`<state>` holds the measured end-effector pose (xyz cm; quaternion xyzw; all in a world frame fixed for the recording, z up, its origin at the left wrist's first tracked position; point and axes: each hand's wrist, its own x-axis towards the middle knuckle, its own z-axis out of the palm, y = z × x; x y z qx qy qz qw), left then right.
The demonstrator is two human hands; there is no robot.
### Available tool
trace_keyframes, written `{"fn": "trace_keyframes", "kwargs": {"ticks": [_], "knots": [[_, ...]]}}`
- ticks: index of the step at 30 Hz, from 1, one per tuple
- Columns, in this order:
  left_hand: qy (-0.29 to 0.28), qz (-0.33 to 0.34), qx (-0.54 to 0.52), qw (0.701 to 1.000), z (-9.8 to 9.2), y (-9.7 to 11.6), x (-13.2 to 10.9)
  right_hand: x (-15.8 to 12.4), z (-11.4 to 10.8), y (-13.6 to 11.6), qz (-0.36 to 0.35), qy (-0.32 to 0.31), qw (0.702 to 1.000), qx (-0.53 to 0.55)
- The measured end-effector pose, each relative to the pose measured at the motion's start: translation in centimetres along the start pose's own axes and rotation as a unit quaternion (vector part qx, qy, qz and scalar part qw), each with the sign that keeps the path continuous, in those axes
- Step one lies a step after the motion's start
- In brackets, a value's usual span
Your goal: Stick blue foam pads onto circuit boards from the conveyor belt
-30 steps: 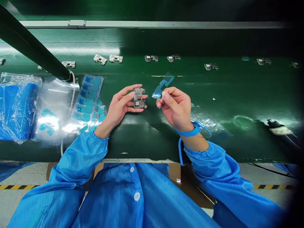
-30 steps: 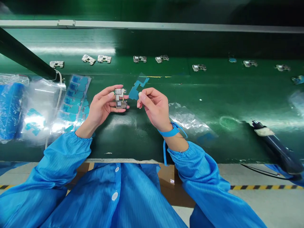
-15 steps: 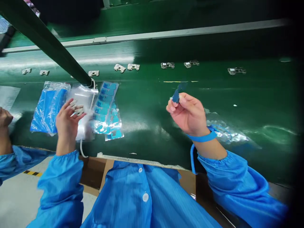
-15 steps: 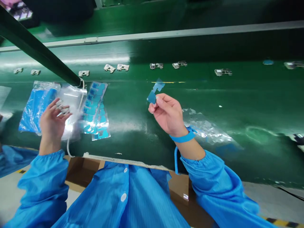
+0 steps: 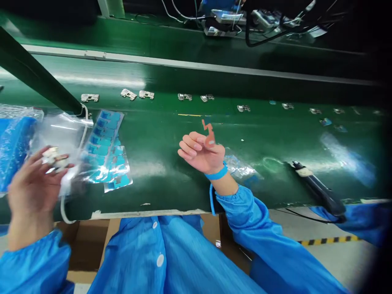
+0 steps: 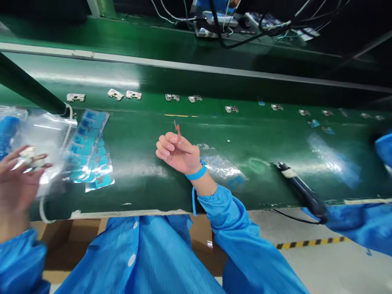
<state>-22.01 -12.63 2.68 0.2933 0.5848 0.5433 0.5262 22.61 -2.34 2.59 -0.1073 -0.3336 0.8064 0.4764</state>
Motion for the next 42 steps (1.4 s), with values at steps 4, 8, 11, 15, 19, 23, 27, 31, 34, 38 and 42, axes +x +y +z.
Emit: {"fn": "trace_keyframes", "kwargs": {"ticks": [4,8,11,15,19,23,27,31,34,38,42], "knots": [[-0.058,-0.006,-0.025,0.998,12.0,0.5,-0.1,-0.4,0.2,1.1,0.005,0.12,0.972,-0.202],[-0.228,-0.041,-0.06,0.971,21.1,-1.0,1.3,-0.3,0.1,2.1,-0.02,0.134,0.935,-0.327],[-0.295,-0.029,-0.066,0.953,24.3,-2.3,2.9,0.0,0.0,2.0,-0.037,0.152,0.914,-0.376],[-0.317,-0.016,-0.053,0.947,25.4,-3.5,4.1,0.1,-0.5,1.9,-0.03,0.169,0.897,-0.407],[-0.312,-0.012,-0.048,0.949,25.3,-4.0,4.0,-0.1,-0.7,2.2,-0.021,0.164,0.894,-0.415],[-0.305,-0.002,-0.035,0.952,25.3,-4.1,3.6,-0.3,-0.6,2.6,-0.035,0.17,0.894,-0.414],[-0.306,0.005,-0.022,0.952,25.3,-3.9,3.6,-0.2,-0.7,2.9,-0.043,0.178,0.885,-0.428],[-0.312,-0.002,-0.026,0.95,25.2,-3.6,3.5,-0.2,-0.6,3.2,-0.066,0.183,0.88,-0.434],[-0.313,-0.007,-0.042,0.949,25.2,-3.3,3.1,-0.3,-0.4,3.2,-0.066,0.194,0.878,-0.433],[-0.299,-0.009,-0.055,0.953,25.4,-3.1,2.9,-0.3,-0.1,3.0,-0.056,0.209,0.877,-0.43],[-0.289,-0.015,-0.053,0.956,25.4,-3.2,2.9,-0.3,-0.2,3.0,-0.052,0.216,0.878,-0.424]]}}
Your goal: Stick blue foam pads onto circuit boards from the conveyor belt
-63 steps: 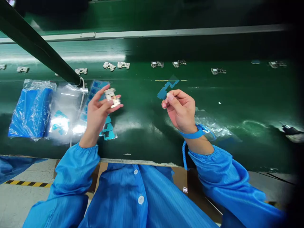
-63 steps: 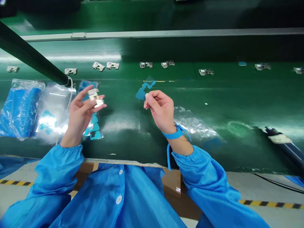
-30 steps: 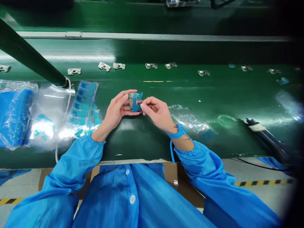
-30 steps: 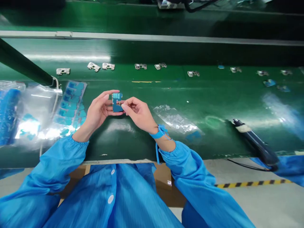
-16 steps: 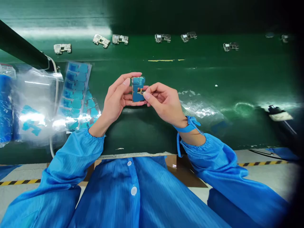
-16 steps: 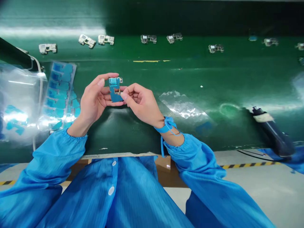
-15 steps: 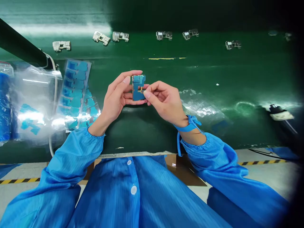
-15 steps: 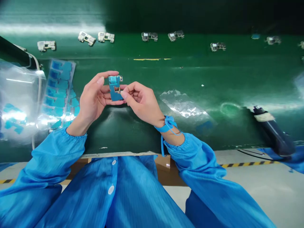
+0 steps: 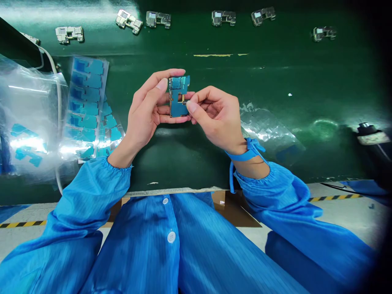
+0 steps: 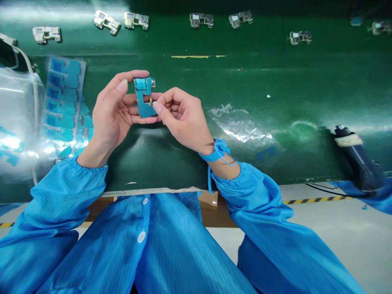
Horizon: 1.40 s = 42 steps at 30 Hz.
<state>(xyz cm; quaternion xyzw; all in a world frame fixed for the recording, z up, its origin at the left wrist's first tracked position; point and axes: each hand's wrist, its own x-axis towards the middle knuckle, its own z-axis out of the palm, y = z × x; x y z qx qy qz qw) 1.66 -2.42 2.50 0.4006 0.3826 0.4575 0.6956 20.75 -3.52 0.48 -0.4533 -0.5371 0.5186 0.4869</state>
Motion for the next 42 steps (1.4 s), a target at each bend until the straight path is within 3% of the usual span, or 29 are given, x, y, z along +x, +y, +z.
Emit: {"fn": "trace_keyframes", "kwargs": {"ticks": [12,24,35,42], "knots": [[0.004,-0.011,0.027,1.0,0.03,0.23,-0.19,0.13,0.0,0.38,0.008,0.001,1.0,0.023],[0.017,-0.042,-0.014,0.999,-0.21,-0.12,0.0,0.15,-0.12,0.45,-0.006,-0.007,1.0,0.019],[-0.013,0.012,0.025,1.0,-0.02,-0.06,0.04,0.27,0.04,0.41,-0.007,-0.004,1.0,0.021],[-0.007,0.002,0.028,1.0,-0.09,-0.11,0.03,0.26,-0.02,0.49,0.005,0.003,1.0,0.027]]}}
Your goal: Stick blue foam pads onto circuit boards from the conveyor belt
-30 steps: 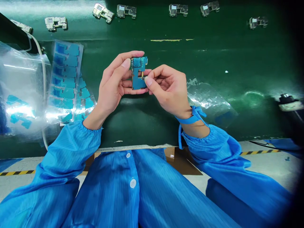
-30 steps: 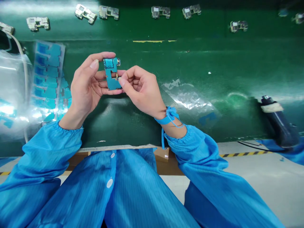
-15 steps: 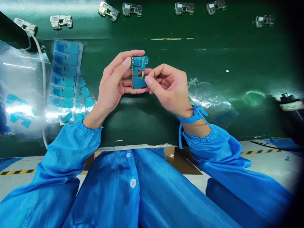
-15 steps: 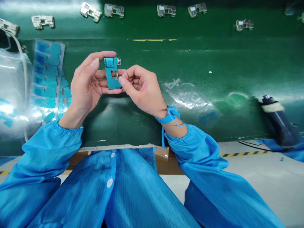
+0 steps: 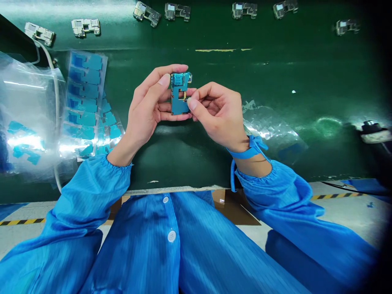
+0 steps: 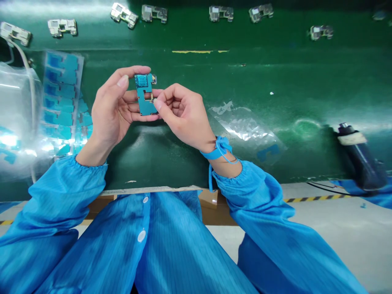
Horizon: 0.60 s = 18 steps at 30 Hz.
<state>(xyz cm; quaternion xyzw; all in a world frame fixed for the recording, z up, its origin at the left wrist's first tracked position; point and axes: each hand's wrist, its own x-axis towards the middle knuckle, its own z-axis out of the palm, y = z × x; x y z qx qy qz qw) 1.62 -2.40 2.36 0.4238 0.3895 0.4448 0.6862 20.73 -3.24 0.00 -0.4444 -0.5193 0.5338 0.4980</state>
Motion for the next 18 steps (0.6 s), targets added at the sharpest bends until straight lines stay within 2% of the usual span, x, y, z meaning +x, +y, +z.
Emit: {"fn": "trace_keyframes", "kwargs": {"ticks": [18], "knots": [[-0.015,0.007,-0.014,1.0,0.09,0.15,-0.05,-0.1,-0.19,-0.2,0.006,-0.012,0.999,-0.03]]}}
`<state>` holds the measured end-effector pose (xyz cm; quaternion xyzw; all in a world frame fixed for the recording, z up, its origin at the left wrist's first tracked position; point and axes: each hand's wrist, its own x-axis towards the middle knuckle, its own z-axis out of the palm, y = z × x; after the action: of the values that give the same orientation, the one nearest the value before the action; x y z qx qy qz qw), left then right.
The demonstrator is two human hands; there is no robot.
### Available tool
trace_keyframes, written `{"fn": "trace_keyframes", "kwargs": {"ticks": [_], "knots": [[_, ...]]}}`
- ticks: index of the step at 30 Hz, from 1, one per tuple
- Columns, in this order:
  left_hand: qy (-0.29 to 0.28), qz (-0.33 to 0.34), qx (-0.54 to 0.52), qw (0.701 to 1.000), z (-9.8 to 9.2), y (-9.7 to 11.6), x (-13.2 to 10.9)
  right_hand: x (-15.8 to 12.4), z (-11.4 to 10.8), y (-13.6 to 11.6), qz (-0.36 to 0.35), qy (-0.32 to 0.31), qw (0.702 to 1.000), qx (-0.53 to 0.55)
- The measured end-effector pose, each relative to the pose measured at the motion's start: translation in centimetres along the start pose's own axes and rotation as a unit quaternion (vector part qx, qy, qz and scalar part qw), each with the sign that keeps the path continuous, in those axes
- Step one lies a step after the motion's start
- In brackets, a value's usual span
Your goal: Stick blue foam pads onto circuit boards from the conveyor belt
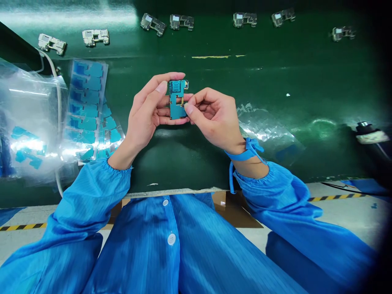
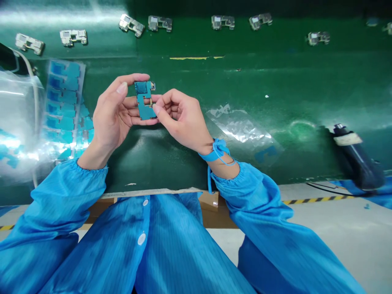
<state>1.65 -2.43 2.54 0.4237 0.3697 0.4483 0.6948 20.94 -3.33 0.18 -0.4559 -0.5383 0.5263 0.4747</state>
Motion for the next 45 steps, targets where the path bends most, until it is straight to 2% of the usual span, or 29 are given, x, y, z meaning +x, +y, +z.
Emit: {"fn": "trace_keyframes", "kwargs": {"ticks": [4,10,14,30,35,41,45], "knots": [[-0.015,0.021,0.006,1.0,-0.5,-0.7,0.3,0.1,-0.2,0.3,-0.034,-0.016,0.999,-0.009],[-0.029,0.059,0.073,0.995,-1.5,-2.0,1.1,0.2,-0.4,0.9,-0.057,-0.027,0.998,-0.02],[-0.033,0.081,0.074,0.993,-1.7,-2.4,1.3,0.3,-0.4,1.0,-0.068,-0.032,0.997,-0.012],[-0.054,0.11,0.08,0.989,-2.2,-3.3,1.4,0.3,-0.5,1.2,-0.074,-0.029,0.996,-0.026],[-0.064,0.119,0.084,0.987,-2.2,-3.1,1.3,0.3,-0.4,0.9,-0.09,-0.025,0.995,-0.021],[-0.063,0.138,0.098,0.984,-2.4,-3.0,1.1,0.5,-0.5,0.3,-0.123,0.011,0.992,-0.017],[-0.069,0.143,0.109,0.981,-2.7,-3.0,1.1,0.5,-0.6,0.2,-0.131,0.003,0.991,-0.016]]}}
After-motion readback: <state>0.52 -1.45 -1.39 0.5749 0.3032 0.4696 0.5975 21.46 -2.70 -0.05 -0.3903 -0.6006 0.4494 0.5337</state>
